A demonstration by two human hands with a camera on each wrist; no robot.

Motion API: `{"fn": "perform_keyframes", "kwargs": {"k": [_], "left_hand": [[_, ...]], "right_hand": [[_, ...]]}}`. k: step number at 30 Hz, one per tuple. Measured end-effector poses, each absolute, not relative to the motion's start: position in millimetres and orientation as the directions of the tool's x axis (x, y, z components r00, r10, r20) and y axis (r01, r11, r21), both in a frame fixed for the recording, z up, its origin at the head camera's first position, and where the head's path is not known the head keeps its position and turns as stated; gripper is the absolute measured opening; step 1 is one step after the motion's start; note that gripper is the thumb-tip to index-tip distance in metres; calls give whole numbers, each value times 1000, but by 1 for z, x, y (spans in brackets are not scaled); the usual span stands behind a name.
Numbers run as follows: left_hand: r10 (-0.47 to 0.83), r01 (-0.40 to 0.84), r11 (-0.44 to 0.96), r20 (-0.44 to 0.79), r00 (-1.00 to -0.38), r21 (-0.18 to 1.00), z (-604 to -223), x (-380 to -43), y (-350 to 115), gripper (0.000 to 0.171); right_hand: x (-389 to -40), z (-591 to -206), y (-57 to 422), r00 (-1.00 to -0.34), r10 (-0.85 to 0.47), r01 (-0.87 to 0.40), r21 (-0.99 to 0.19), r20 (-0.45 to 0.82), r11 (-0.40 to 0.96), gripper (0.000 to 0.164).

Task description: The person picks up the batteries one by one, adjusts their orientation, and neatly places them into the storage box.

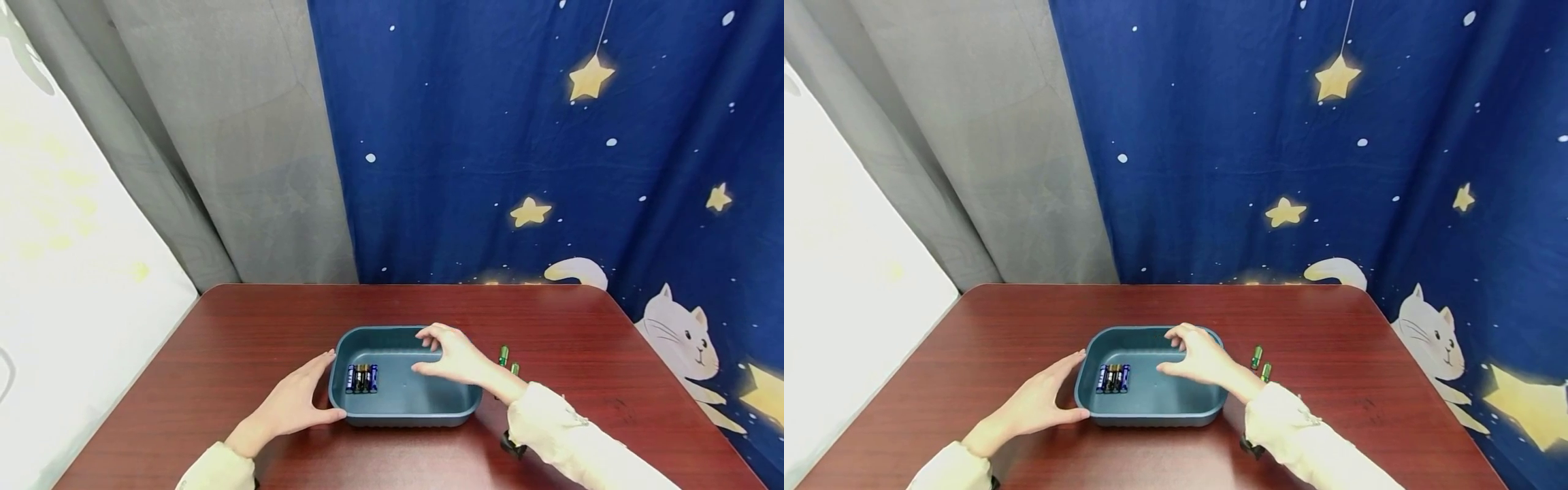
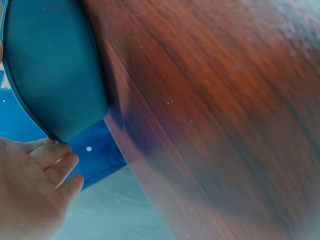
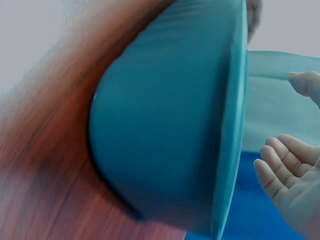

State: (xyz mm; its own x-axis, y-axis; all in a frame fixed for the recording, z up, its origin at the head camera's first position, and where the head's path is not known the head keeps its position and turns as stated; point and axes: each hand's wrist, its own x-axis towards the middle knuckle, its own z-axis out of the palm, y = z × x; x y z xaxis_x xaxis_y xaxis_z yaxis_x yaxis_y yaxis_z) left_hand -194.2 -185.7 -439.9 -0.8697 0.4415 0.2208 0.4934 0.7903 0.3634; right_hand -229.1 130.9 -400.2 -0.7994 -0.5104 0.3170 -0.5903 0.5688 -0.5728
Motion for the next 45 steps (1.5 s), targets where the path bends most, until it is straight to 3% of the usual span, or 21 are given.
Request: {"fn": "perform_keyframes", "kwargs": {"k": [12,31,45], "left_hand": [[437,484,790,207,-875,377,-440,-195,-185,94],[442,490,790,212,-872,369,-441,-195,-186,95],[441,487,793,206,-873,365,-440,-195,-185,95]], "right_hand": [[-234,-401,190,-837,-370,-547,-583,403,601,43],[-223,-433,267,-899,-268,-423,-525,347,739,46],[-213,-461,290,-918,-252,-382,-508,307,772,50]]}}
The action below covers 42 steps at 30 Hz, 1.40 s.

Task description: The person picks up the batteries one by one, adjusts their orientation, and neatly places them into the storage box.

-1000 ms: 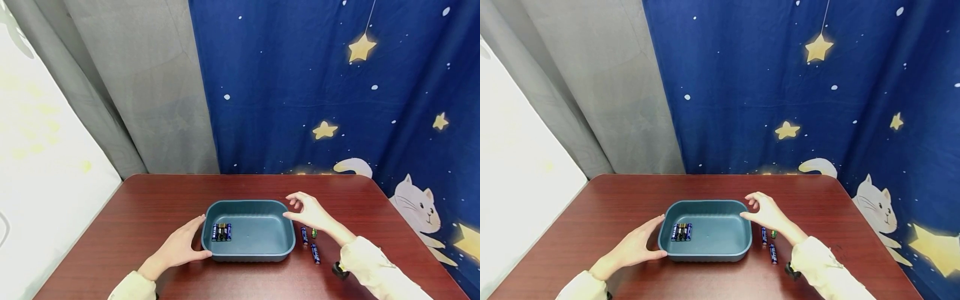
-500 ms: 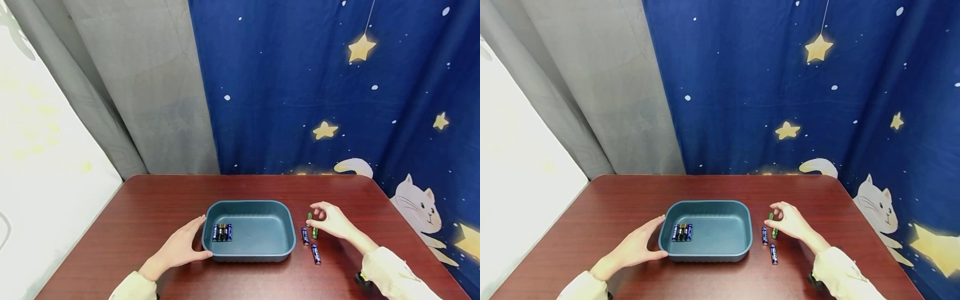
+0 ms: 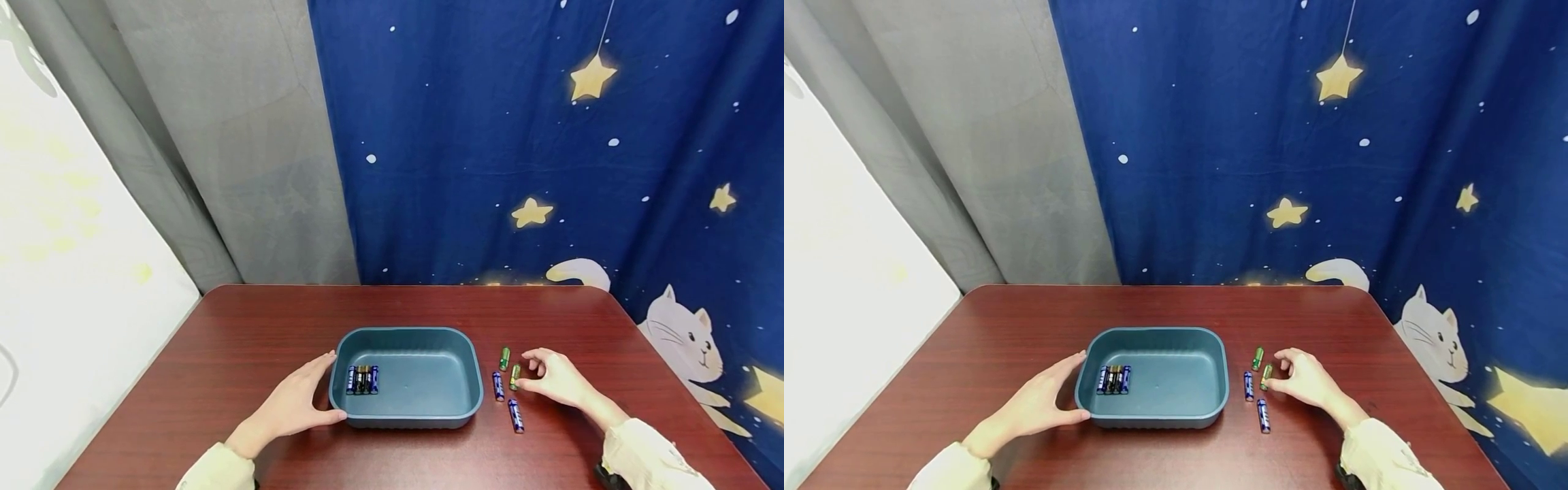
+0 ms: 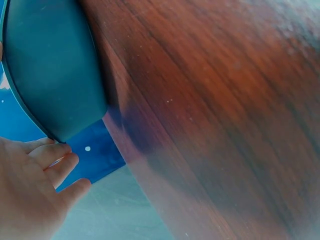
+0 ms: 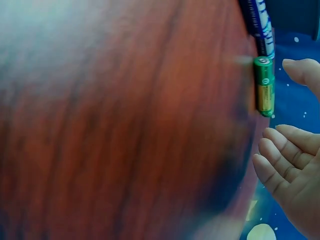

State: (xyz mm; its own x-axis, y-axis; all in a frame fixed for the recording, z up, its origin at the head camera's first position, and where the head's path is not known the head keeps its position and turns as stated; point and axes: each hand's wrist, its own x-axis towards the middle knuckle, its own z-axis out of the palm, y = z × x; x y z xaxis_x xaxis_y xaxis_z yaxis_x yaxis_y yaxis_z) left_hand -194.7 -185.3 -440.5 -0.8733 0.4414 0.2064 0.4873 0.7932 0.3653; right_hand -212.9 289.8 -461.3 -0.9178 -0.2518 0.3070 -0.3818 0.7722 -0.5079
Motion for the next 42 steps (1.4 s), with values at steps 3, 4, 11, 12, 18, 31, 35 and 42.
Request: {"fn": "perform_keyframes", "kwargs": {"k": [3,4,11,12,18,31,35,42], "left_hand": [[437,482,794,202,-876,372,-440,-194,-186,95],[438,482,793,202,-876,373,-440,-194,-186,95],[438,484,792,206,-875,372,-441,-194,-186,95],[437,484,792,207,-875,372,-442,-194,-187,95],[435,485,791,213,-875,373,-442,-194,-186,95],[443,493,787,217,-870,371,-443,-195,-186,95],[444,493,784,213,-870,378,-442,-195,-186,95],[443,491,786,212,-871,376,-441,-194,-186,94]], "right_hand": [[-211,-464,289,-920,-259,-379,-505,293,775,50],[-211,-465,288,-920,-262,-380,-503,292,776,49],[-210,-468,281,-920,-267,-381,-492,287,783,38],[-210,-469,281,-922,-264,-376,-491,284,786,37],[-210,-469,279,-925,-246,-363,-479,290,799,31],[-215,-457,280,-914,-215,-370,-489,344,790,31],[-218,-447,274,-907,-216,-384,-502,361,775,33],[-224,-432,258,-874,-258,-452,-491,412,745,33]]}}
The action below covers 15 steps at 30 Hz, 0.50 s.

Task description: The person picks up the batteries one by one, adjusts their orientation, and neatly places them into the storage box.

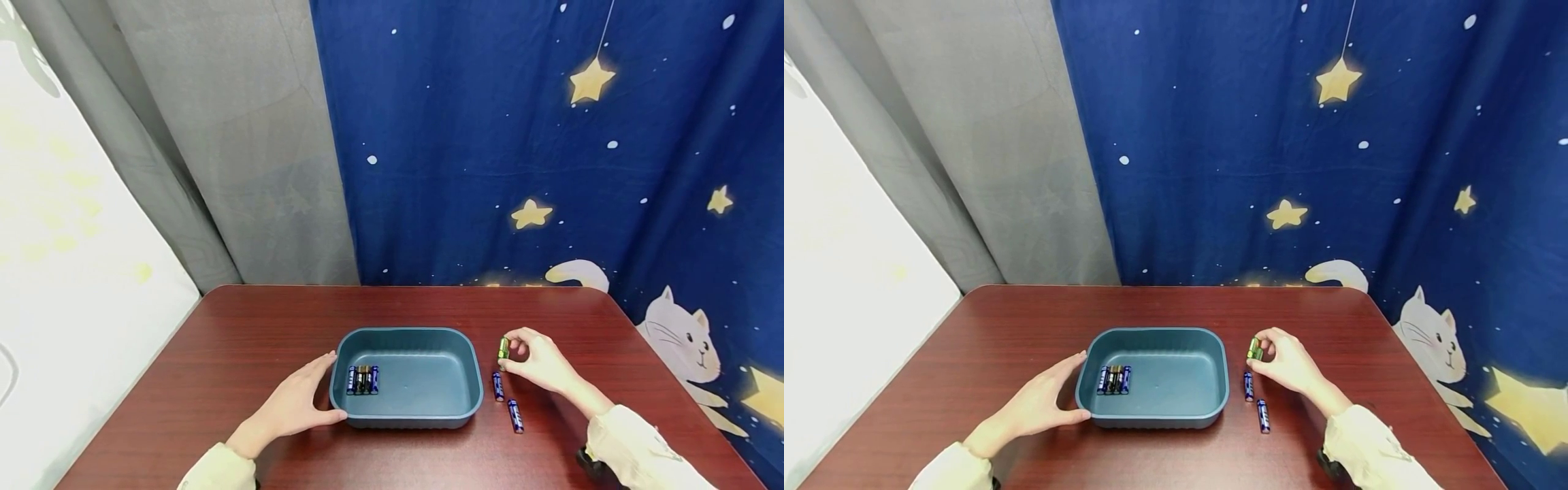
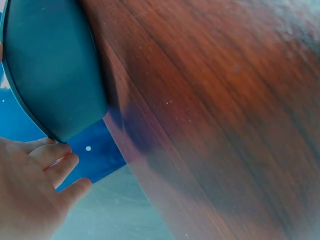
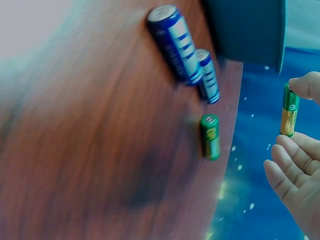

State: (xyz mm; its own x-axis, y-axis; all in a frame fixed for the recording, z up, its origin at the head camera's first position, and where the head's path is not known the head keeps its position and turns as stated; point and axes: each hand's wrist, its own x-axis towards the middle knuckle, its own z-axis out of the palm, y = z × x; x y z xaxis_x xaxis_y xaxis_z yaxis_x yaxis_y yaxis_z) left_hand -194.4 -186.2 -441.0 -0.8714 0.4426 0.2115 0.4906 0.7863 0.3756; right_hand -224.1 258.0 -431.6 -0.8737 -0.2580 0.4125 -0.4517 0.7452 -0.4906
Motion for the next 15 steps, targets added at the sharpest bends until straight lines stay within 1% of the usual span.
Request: {"fn": "perform_keyframes", "kwargs": {"k": [5,15], "left_hand": [[435,484,791,214,-875,374,-440,-194,-186,94],[435,481,790,206,-877,381,-441,-194,-186,94]], "right_hand": [[-230,-422,244,-867,-278,-473,-504,414,723,34],[-238,-407,214,-821,-324,-546,-479,471,687,35]]}}
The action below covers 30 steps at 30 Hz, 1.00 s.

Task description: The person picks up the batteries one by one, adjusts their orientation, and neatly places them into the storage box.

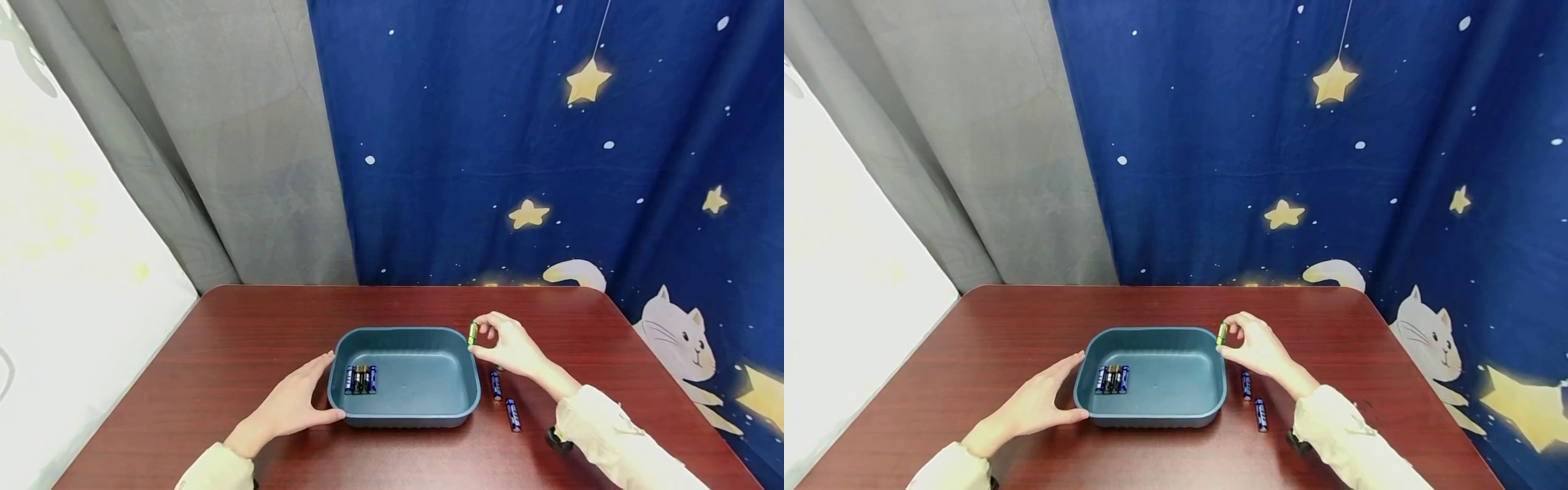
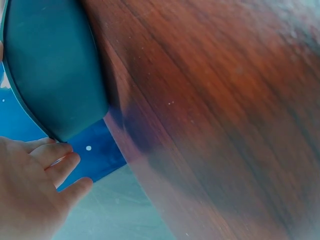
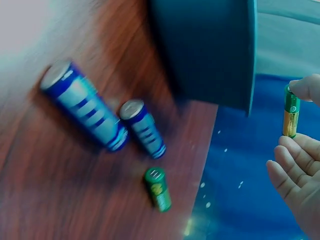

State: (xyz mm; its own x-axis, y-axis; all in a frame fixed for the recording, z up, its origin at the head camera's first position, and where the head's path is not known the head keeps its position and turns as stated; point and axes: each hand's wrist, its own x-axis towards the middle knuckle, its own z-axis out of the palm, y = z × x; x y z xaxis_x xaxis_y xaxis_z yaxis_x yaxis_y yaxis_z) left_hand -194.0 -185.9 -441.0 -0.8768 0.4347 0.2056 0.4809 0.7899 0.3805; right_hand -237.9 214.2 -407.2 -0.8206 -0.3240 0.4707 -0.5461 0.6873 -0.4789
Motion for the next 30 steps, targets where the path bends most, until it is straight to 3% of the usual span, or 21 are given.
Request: {"fn": "perform_keyframes", "kwargs": {"k": [12,30], "left_hand": [[437,488,796,217,-873,358,-439,-193,-187,94],[435,482,798,208,-876,361,-441,-194,-185,94]], "right_hand": [[-243,-393,178,-818,-351,-563,-514,456,647,36],[-247,-413,124,-794,-458,-608,-519,399,601,40]]}}
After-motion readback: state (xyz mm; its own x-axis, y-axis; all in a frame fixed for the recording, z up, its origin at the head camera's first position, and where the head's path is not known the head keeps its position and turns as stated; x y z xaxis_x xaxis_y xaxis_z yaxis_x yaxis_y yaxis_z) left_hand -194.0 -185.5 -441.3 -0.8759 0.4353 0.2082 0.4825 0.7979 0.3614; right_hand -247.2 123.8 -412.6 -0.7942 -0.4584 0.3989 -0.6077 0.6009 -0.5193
